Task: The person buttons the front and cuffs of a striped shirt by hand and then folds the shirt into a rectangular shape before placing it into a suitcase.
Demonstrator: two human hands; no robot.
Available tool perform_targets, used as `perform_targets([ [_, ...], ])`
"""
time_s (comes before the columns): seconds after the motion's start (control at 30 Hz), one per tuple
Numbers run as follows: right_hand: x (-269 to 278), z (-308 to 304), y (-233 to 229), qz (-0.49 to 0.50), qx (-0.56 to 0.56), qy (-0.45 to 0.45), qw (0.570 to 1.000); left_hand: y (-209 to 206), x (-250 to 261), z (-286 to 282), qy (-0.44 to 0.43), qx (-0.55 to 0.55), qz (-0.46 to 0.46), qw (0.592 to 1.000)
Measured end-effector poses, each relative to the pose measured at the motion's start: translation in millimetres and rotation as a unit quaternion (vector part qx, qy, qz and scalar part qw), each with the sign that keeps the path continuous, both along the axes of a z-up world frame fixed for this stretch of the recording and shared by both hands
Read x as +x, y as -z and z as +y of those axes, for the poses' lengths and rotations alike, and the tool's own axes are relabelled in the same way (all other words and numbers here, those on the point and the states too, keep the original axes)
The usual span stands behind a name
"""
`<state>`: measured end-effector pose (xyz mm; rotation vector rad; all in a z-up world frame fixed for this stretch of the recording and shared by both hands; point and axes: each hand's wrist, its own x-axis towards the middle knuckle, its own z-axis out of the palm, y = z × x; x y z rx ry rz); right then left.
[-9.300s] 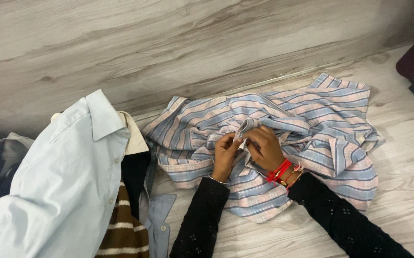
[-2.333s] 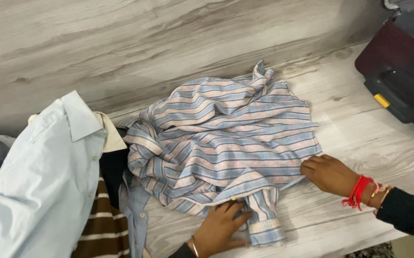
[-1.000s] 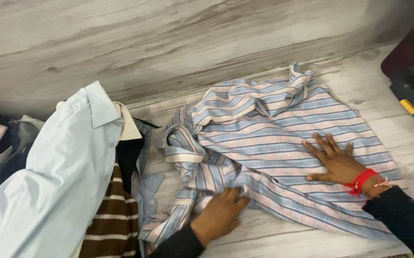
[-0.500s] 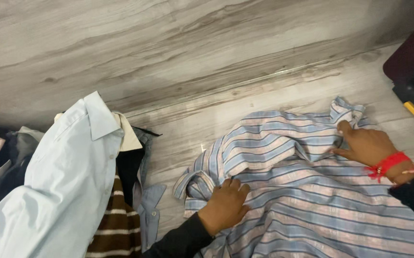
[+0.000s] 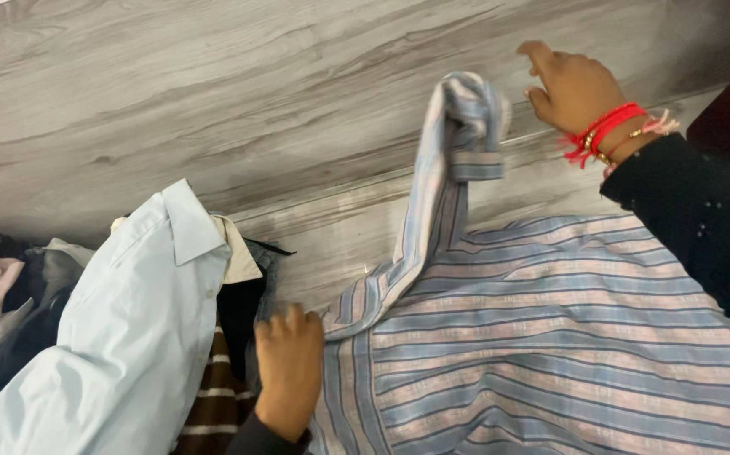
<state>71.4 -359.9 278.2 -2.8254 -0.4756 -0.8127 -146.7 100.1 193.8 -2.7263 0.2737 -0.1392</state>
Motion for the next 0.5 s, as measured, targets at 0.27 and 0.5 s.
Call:
perform_targets([
  [0.27, -99.9, -70.9, 141.4, 0.323, -0.118, 0.07, 0.937, 64.2, 63.6, -108.0, 0.274, -0.412, 0.145, 0.857],
  [0.5, -128.9, -185.6, 250.0, 0.375, -0.101, 0.17, 0.906, 132.7, 160.4, -80.7, 0.18, -0.315, 0.086, 0.928],
])
